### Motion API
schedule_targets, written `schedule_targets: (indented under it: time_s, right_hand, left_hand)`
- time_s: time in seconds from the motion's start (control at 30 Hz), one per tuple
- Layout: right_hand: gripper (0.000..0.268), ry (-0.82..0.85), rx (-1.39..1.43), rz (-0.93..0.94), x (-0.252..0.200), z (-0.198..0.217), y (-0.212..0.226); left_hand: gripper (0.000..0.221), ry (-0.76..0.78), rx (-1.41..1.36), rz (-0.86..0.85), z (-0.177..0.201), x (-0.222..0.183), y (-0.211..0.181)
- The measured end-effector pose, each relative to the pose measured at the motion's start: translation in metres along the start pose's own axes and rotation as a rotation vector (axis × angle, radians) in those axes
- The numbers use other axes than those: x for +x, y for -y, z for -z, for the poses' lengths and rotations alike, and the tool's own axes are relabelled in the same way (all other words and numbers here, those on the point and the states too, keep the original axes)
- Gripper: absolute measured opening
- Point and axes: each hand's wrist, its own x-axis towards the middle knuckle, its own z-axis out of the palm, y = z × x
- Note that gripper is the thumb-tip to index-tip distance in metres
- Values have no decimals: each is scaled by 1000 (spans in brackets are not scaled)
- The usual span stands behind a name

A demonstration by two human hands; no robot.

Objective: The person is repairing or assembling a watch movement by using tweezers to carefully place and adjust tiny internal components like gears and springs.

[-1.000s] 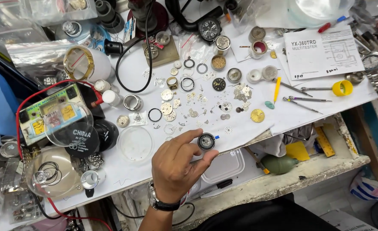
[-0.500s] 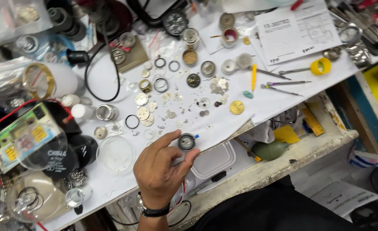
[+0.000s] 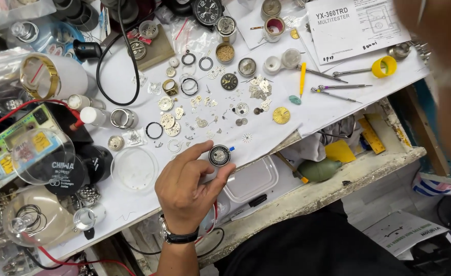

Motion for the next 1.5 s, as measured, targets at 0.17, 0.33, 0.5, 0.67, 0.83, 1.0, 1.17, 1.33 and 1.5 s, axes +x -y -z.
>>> schedule_targets:
  time_s: [0.17,0.33,0.5,0.67,0.83,1.0,1.17,1.33,1.5]
  right_hand:
    - [19,-40,66,6,-19,-37,79]
    - [24,-121,101,22,-62,-84,104]
    - [23,-110,77,-1,-61,-90,91]
    - [18,-158,191,-3,-63,-104,85]
    - [9,-261,92,32,-89,-117,69]
    - [11,-251,64,-3,-79,-114,84]
    - [10,-252,70,-3,-79,-115,83]
    - [9,-246,67,-1,-79,-114,84]
    - [10,-247,69,-12,-80,-115,83]
  left_hand:
    - [38,-7,-1,7,-1,-1,-1]
    - [38,5,10,21,-1,0,-2]
    - [36,4,5,15,-2,2,-2]
    - [39,11,-2,41,2,2,1]
    - [37,-12,-93,-70,3,-2,7]
    - [39,-24,-91,-44,0,-10,9]
    - [40,-32,-82,-53,0,-10,10]
    - [41,-32,-63,-37,-1,-11,10]
    - [40,-29,-66,-32,-1,-10,9]
